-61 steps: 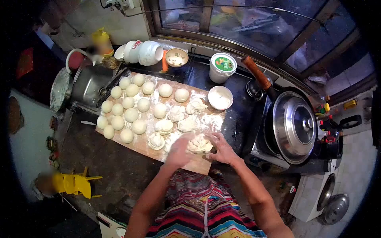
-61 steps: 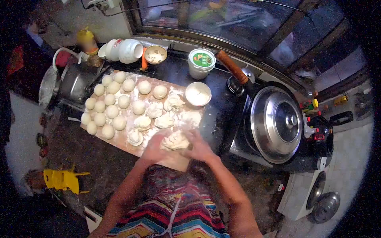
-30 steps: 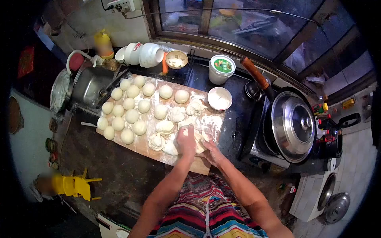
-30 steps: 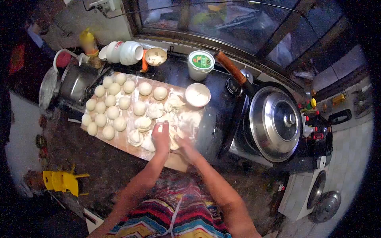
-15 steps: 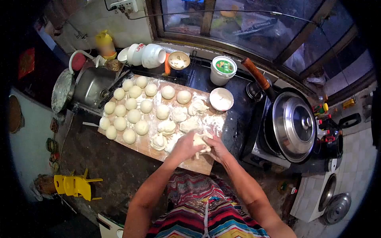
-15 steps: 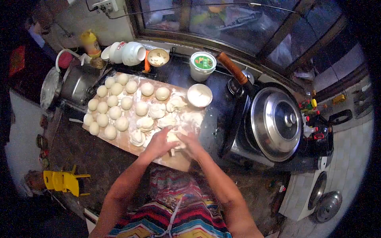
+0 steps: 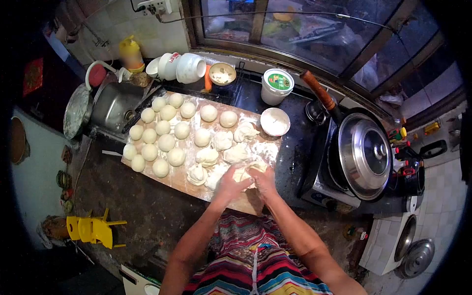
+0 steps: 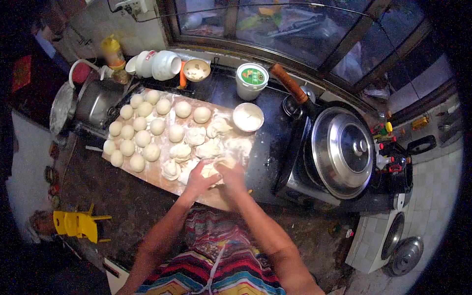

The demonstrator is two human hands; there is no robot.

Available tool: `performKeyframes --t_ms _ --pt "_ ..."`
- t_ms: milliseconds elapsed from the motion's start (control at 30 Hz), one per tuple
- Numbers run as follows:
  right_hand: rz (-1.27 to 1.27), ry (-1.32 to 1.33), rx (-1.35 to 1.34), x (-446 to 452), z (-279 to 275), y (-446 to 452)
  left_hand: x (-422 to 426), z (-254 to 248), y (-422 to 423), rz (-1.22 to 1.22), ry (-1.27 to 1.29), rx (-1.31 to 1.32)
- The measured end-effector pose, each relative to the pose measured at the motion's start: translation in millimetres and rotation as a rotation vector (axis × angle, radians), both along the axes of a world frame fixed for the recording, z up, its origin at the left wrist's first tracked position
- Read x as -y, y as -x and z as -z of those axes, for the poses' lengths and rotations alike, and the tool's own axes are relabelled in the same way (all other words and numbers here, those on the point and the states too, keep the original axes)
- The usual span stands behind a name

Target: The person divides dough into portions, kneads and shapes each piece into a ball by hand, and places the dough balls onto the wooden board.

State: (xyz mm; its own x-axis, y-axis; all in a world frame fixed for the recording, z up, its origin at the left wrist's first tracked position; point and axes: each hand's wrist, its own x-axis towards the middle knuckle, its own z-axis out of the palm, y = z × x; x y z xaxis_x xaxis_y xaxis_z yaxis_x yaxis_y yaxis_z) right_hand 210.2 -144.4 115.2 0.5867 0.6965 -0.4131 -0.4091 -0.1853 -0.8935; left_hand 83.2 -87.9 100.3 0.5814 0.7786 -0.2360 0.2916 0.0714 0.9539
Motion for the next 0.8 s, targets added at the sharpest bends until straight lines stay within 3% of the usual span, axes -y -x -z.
performKeyframes --t_ms 67,167,200,267,367,400,433,467,533,567,600,633,700,767,800 --pt "-0.040 0.120 0.240 -0.8 -4.5 -0.4 -0.6 2.4 3.5 -0.015 -0.033 0.033" --pt "-0.044 0.155 0.670 0.8 -1.1 1.4 7.9 -30.0 -0.4 -0.276 0.634 0.141" --pt "-0.032 0.144 0.824 2.4 1.8 2.5 8.4 -25.3 2.7 -0.264 0.717 0.197" --pt "-0.093 0.045 0.902 8.2 3.5 -6.0 8.8 -11.5 10.1 -0.236 0.882 0.310" --pt "-0.170 0.021 0.838 18.2 9.7 -20.0 6.6 -65.0 15.4 -0.152 0.878 0.448" --pt "-0.188 0.030 0.789 19.3 13.9 -25.6 7.3 -78.5 19.4 -0.171 0.895 0.564" --pt "-0.133 0.010 0.979 20.6 23.4 -32.3 5.6 -91.0 24.8 -0.186 0.907 0.680" --pt "-0.126 0.119 0.877 24.4 29.0 -43.5 1.5 -104.9 31.2 -0.198 0.917 0.795" --pt "-0.114 0.335 0.668 34.8 38.8 -66.8 -18.0 -137.7 56.6 -0.209 0.799 1.023" --pt "0.004 0.097 0.289 37.8 55.3 -74.4 -22.8 -150.5 66.6 -0.213 0.695 1.003" --pt "-0.019 0.036 0.092 41.1 50.8 -73.2 -23.0 -173.5 55.3 -0.333 0.390 0.748" --pt "-0.033 -0.034 -0.105 39.6 39.5 -69.3 -19.1 -163.6 47.9 -0.368 0.303 0.590" --pt "-0.012 -0.119 -0.367 33.9 38.8 -64.5 -25.6 -79.0 39.8 -0.297 0.009 0.246" --pt "-0.043 -0.203 -0.452 29.5 34.7 -58.4 -17.3 -5.9 22.4 -0.067 -0.609 -0.201" --pt "-0.042 -0.221 -0.492 27.4 32.7 -55.1 -13.6 -4.8 18.6 0.108 -0.857 -0.431"
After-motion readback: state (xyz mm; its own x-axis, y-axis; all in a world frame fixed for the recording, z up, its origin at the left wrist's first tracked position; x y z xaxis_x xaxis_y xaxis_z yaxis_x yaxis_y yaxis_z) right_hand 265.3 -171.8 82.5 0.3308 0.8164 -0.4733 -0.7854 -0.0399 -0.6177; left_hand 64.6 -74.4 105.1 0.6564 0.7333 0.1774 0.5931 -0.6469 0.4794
